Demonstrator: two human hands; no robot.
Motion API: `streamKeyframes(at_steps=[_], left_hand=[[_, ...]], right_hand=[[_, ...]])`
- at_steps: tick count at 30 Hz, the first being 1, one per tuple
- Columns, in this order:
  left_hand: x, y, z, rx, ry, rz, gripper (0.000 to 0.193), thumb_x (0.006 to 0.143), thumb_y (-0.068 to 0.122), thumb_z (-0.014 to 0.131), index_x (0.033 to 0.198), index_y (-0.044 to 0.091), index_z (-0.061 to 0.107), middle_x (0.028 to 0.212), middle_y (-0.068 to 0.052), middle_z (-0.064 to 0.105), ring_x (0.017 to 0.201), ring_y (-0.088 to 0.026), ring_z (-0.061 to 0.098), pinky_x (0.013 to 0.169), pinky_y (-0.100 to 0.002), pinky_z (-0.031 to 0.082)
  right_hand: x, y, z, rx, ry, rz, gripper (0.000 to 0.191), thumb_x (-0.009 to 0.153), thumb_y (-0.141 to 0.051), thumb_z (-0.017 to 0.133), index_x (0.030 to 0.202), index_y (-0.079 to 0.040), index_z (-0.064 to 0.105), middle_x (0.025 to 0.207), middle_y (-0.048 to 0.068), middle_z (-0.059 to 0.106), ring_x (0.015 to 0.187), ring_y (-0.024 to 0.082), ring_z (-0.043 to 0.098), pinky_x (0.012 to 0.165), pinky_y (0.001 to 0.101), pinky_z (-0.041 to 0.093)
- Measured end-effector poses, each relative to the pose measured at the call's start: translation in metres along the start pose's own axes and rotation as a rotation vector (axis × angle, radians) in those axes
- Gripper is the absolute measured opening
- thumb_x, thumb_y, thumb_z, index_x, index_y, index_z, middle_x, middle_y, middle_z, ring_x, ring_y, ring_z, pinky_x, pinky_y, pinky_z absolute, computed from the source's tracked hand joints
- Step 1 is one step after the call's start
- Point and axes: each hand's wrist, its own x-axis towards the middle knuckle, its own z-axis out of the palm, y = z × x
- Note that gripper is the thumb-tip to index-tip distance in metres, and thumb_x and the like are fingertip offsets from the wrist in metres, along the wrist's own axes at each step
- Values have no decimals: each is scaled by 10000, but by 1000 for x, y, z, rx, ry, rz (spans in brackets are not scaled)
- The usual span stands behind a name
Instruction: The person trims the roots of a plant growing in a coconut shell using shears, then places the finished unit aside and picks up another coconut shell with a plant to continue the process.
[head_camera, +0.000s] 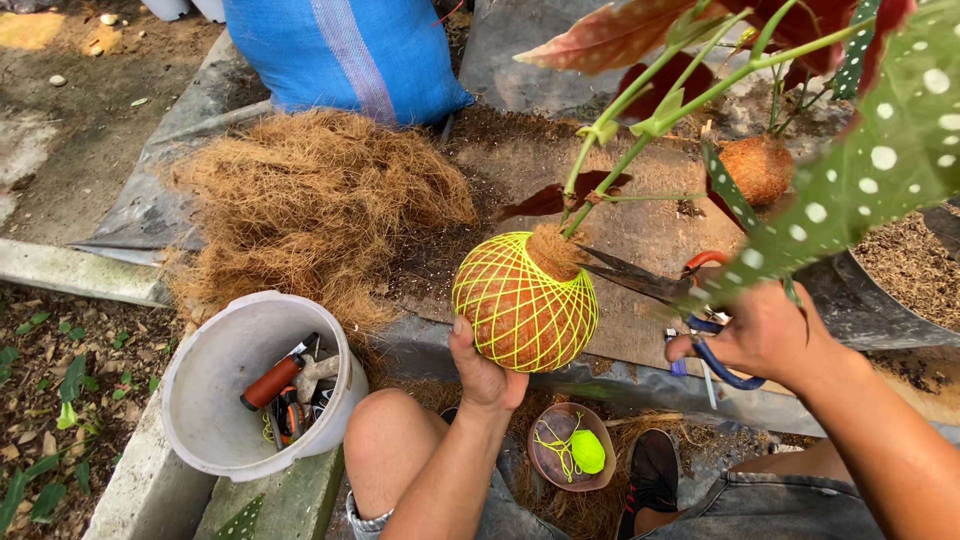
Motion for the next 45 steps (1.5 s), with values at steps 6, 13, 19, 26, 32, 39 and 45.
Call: streamKeyframes(at_steps=[6,13,19,26,32,39,45], left_hand=[[5,5,-1,-15,-6,-97,1002,742,717,747,1464,81,467,1376,-121,588,1276,-297,591,1070,-536,509],[4,1,0,22,-57,-87,1004,741,682,786,1464,64,464,1365,-133,586,1274,-301,595,1069,-521,518],[2,-3,-3,29,-32,-76,1013,740,686,785,1464,54,462,1363,-125,585,1282,-293,588,1082,-513,506],[3,-8,-8,41,-47,-38,1025,724,695,794,1458,54,478,1372,-114,591,1299,-289,583,1106,-509,496],[-3,-6,4,164,-72,151,1036,733,672,811,1475,70,410,1357,-133,554,1276,-314,574,1080,-537,501],[-10,-5,21,329,-1,357,1207,709,725,823,1556,76,257,1446,-154,426,1357,-320,487,1147,-546,454],[-13,-5,26,746,141,674,1297,786,847,670,1639,39,123,1548,-198,345,1443,-342,444,1209,-505,425]], right_hand=[[1,5,-23,-278,153,-37,839,522,-694,855,1078,-85,700,686,126,653,660,354,659,612,463,524],[-7,4,-28,-274,195,-167,880,634,-705,741,1180,-21,652,662,148,596,566,347,625,533,453,482],[-9,11,-23,-171,19,-72,634,687,-627,802,1006,-97,666,609,148,595,520,338,630,502,474,479],[-6,0,-17,-339,204,-137,752,646,-669,743,1018,-18,689,811,120,700,628,319,669,571,459,509],[3,-8,-15,-161,297,-226,732,659,-706,749,910,-22,675,758,170,668,626,358,662,558,454,521],[3,-35,-17,-185,175,74,883,554,-766,783,1038,-34,688,711,178,687,615,378,692,549,465,540],[12,-82,-36,-393,141,123,883,584,-773,738,1004,-1,652,783,187,690,686,392,705,589,458,562]])
